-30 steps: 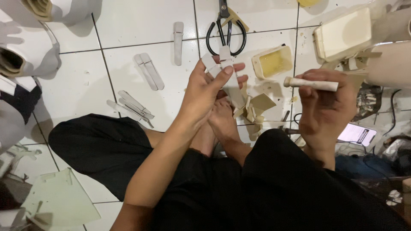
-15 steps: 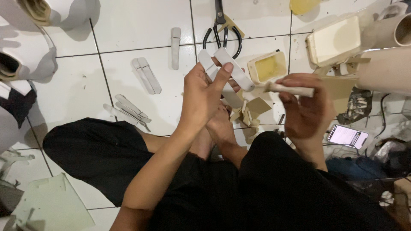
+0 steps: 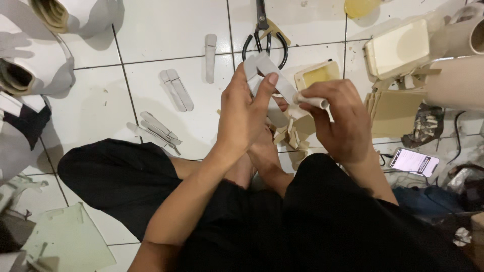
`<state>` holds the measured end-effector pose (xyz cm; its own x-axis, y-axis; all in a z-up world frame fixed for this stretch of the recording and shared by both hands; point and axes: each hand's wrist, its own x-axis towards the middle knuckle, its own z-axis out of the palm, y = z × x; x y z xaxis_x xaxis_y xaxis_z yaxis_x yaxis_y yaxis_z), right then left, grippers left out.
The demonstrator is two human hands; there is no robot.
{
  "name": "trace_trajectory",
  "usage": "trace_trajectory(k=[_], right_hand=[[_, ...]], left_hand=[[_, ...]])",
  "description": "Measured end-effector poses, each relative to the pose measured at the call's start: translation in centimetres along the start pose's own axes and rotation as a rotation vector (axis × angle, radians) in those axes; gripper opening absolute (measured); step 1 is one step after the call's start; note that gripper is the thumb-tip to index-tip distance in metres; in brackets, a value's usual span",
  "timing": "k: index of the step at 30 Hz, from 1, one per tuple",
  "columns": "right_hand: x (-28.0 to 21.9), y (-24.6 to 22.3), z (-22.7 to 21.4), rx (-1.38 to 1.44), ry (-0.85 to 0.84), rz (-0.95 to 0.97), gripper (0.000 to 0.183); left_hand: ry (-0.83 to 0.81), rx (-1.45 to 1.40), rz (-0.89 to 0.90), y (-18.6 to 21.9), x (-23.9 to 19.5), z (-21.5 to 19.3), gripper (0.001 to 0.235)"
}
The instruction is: The person sits on the floor and assembles white plastic components, then applies a yellowish substance to a white shoe-like object using a brush. The person handles the plastic parts and the shoe-like object while seated.
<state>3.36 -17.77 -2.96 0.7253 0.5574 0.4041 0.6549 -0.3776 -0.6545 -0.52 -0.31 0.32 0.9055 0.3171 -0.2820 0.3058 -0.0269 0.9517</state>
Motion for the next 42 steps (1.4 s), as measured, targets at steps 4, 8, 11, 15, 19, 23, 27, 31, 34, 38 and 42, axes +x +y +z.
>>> trace_trajectory(k=[4, 8, 11, 15, 19, 23, 27, 31, 34, 38, 42], right_hand=[[0.8, -0.9, -0.1, 0.021, -0.001, -0.015, 0.012], [0.8, -1.2, -0.2, 0.005, -0.045, 0.033, 0.014], [0.2, -1.3, 0.1, 0.014, -0.088, 0.062, 0.013], [-2.6, 1.4, -1.2, -0.065, -0.115, 0.278, 0.013], [-3.4, 0.9, -3.5, -0.164, 0.066, 0.412, 0.016], [-3.5, 1.3, -3.3, 0.182, 0.341, 0.486, 0.016], [-4.1, 2.7, -4.4, 0.137, 0.35, 0.419, 0.011], [-3.7, 3.0, -5.6, 0.169, 0.369, 0.38, 0.009], [-3.6, 3.6, -5.7, 0.25, 0.453, 0.572, 0.01], [-4.4, 6.0, -5.0, 0.298, 0.376, 0.421, 0.011], [-2.8, 5.4, -4.7, -0.012, 0.263, 0.548, 0.028]], left_hand=[[-0.038, 0.012, 0.011, -0.1, 0.3, 0.1, 0.036], [-0.025, -0.088, 0.045, 0.1, 0.0, -0.1, 0.031], [-0.042, -0.122, 0.055, -0.9, 1.0, -0.5, 0.028], [-0.108, -0.318, -0.079, -2.6, 3.6, -1.5, 0.039], [-0.333, -0.252, -0.314, -5.6, 9.4, -0.1, 0.034], [-0.539, 0.009, -0.231, -10.9, 16.8, 4.1, 0.027], [-0.548, 0.172, -0.234, -11.7, 22.4, 9.2, 0.037], [-0.568, 0.212, -0.22, -12.9, 24.8, 12.9, 0.04], [-0.513, 0.361, -0.343, -13.4, 24.3, 13.2, 0.034], [-0.277, 0.115, -0.452, -13.7, 22.3, 11.9, 0.025], [-0.196, -0.425, -0.53, -9.7, 18.2, 8.7, 0.026]])
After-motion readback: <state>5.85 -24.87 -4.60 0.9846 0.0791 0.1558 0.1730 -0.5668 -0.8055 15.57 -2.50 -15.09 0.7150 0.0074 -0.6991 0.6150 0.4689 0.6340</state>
